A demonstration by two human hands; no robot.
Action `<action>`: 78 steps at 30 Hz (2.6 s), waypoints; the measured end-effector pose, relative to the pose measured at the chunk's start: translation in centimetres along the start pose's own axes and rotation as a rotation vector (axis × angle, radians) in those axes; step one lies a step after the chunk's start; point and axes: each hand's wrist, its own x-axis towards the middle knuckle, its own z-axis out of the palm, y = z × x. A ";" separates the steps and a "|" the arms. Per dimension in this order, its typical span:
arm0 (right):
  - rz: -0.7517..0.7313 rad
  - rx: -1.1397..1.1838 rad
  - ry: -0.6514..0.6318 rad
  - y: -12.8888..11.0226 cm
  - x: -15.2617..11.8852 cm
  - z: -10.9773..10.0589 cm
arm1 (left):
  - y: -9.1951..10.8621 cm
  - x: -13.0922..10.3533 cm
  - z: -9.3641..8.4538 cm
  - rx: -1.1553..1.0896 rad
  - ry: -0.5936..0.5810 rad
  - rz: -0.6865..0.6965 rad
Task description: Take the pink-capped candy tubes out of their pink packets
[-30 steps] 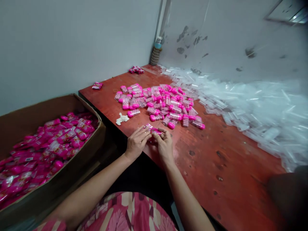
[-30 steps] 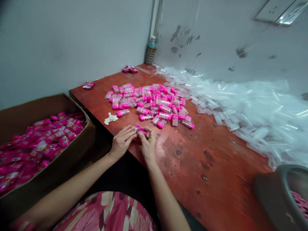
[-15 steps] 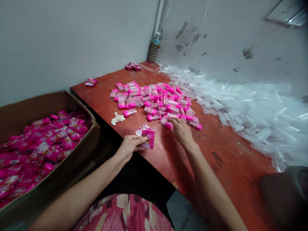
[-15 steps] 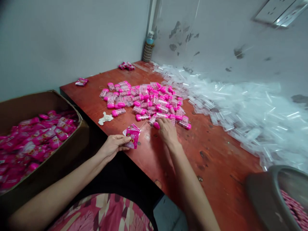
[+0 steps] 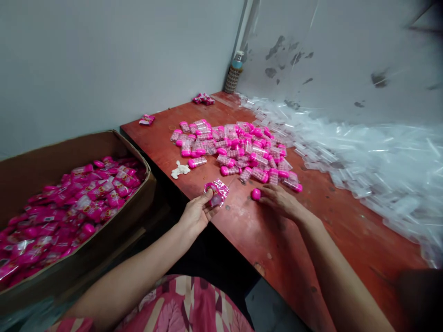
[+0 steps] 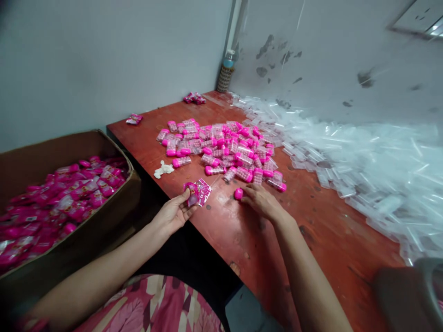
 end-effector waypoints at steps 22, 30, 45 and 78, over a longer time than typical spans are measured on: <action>0.544 1.410 0.497 -18.8 -2.5 4.9 | -2.8 -1.3 1.9 0.059 -0.175 0.123; 0.487 1.452 0.504 -18.7 -2.4 5.0 | -2.0 -1.5 1.4 0.296 -0.342 0.099; 0.437 1.575 0.452 -17.9 -2.4 5.1 | -0.9 -1.0 0.7 0.637 -0.512 0.052; 0.485 1.482 0.503 -16.4 -0.7 4.3 | 1.5 3.7 -0.6 0.938 -0.131 0.774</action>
